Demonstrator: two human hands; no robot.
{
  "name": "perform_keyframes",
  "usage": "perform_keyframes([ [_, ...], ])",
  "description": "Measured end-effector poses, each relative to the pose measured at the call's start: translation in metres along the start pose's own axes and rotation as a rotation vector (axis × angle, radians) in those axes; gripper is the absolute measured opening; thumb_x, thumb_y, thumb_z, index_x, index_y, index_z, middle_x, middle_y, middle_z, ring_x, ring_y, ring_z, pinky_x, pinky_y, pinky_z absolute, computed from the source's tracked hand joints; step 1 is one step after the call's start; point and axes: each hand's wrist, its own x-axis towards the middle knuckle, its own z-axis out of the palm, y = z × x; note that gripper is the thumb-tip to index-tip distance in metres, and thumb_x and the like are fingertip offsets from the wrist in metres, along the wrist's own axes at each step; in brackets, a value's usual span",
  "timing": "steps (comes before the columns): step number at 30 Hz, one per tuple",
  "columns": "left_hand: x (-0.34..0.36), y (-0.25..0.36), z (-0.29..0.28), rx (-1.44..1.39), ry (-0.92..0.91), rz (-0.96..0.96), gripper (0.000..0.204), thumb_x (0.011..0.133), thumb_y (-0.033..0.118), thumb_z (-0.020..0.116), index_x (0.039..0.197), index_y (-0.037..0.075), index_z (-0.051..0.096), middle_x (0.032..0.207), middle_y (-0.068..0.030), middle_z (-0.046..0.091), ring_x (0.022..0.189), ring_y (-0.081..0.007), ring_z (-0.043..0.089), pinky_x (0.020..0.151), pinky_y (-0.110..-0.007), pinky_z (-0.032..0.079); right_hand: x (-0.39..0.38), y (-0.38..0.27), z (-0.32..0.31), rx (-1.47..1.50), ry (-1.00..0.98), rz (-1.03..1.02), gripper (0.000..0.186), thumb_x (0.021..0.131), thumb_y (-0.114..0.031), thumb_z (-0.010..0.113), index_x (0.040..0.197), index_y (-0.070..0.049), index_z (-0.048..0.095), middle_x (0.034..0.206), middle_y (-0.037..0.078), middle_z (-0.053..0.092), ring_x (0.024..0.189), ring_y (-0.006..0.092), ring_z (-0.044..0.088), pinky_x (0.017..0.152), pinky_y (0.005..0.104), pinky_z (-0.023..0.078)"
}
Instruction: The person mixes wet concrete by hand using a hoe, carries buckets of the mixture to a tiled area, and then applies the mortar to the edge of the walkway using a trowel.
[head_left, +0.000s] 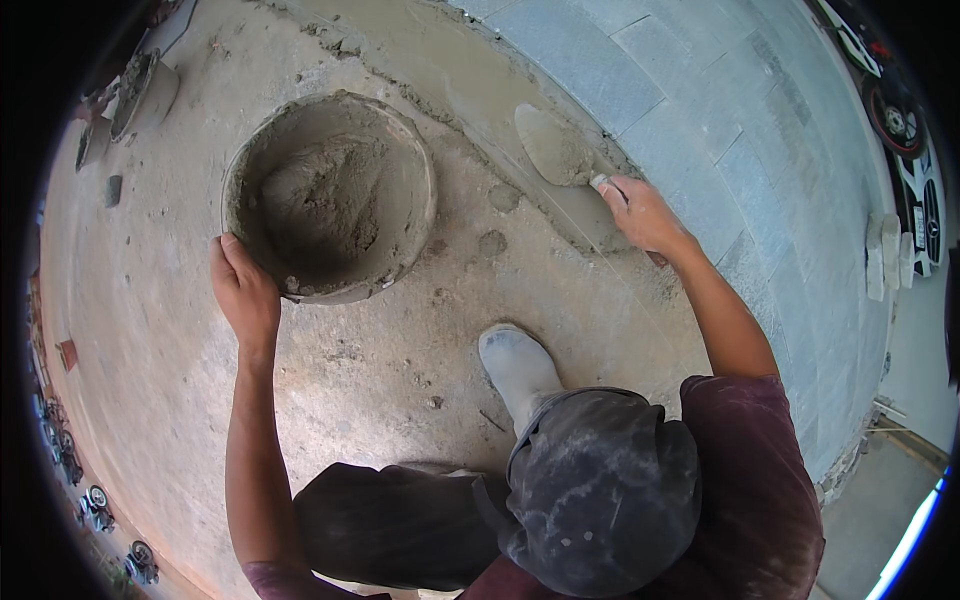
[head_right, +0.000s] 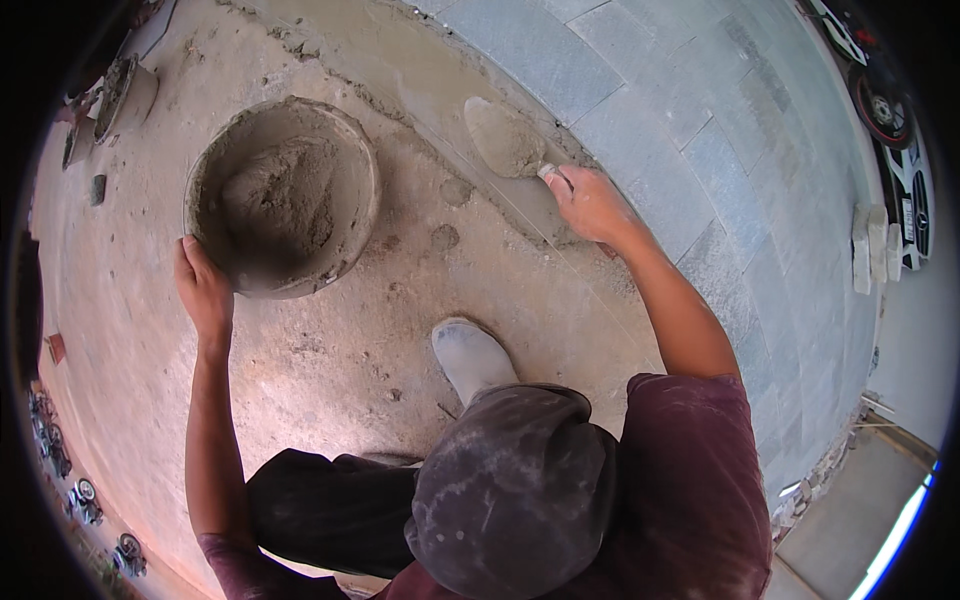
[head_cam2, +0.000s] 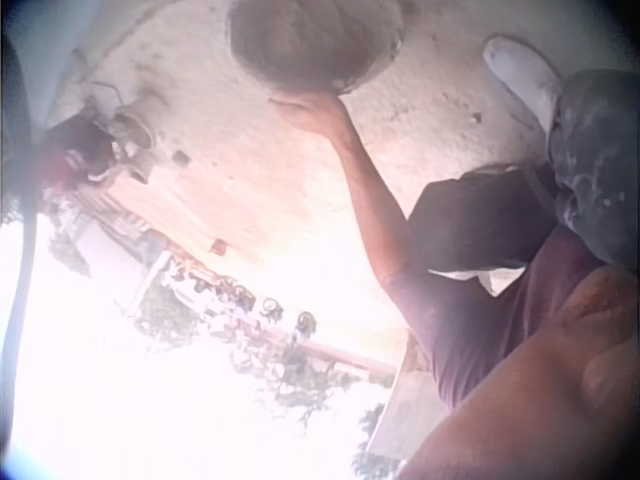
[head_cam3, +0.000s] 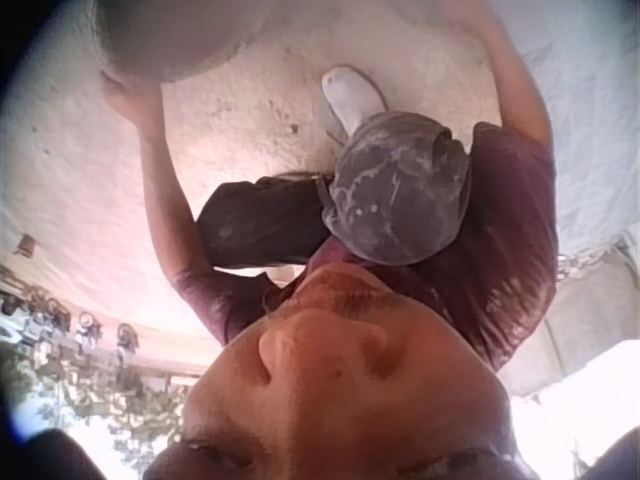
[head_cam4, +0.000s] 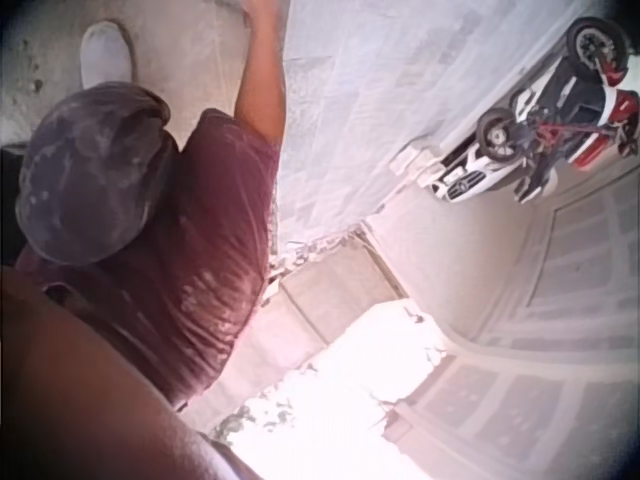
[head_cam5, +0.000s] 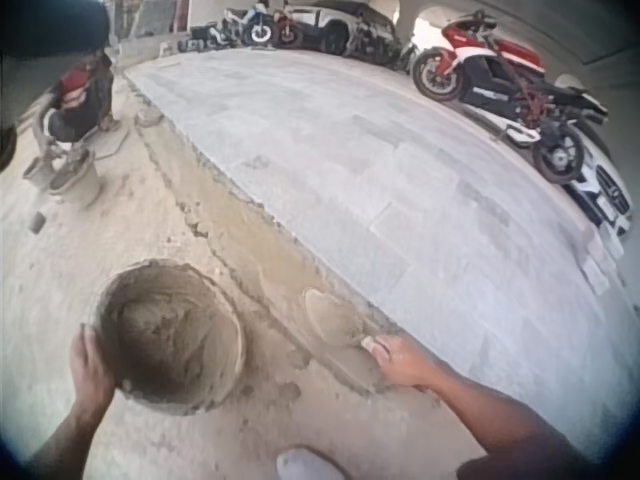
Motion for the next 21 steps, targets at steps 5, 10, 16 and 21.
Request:
perform_keyframes([
  [5,-0.003,-0.003,-0.015,0.06,0.03,0.012,0.036,0.112,0.026,0.038,0.092,-0.002,0.051,0.078,-0.0082,0.05,0.074,-0.0174,0.043,0.072,-0.034,0.043,-0.077,0.051,-0.017,-0.083,-0.162,0.06,0.043,0.106,-0.036,0.05,0.107,0.006,0.06,0.093,0.027,0.063,0.085,0.0424,0.06,0.081,0.0465,0.048],
  [10,0.002,-0.009,-0.013,0.062,0.042,0.006,0.039,0.112,0.028,0.04,0.098,-0.004,0.058,0.081,-0.0073,0.055,0.075,-0.0153,0.047,0.071,-0.032,0.044,-0.117,0.047,-0.03,0.027,-0.013,-0.01,0.039,0.106,-0.034,0.051,0.104,0.004,0.06,0.082,0.025,0.059,0.075,0.0365,0.054,0.076,0.0446,0.047],
  [16,0.001,0.001,-0.009,0.015,0.034,-0.009,0.036,0.112,0.027,0.039,0.095,-0.002,0.053,0.08,-0.0141,0.055,0.073,-0.0219,0.048,0.072,-0.037,0.045,0.004,-0.039,-0.016,0.098,-0.009,0.03,0.043,0.106,-0.037,0.05,0.099,0.005,0.056,0.081,0.024,0.059,0.075,0.0377,0.059,0.074,0.0469,0.048],
  [21,-0.001,0.005,0.0,-0.003,0.016,-0.047,0.037,0.112,0.027,0.039,0.096,-0.002,0.054,0.08,-0.0156,0.056,0.073,-0.0229,0.049,0.073,-0.038,0.045,0.056,-0.032,-0.001,0.026,0.012,0.006,0.045,0.106,-0.039,0.05,0.096,0.005,0.057,0.082,0.024,0.06,0.078,0.038,0.06,0.076,0.0483,0.047],
])
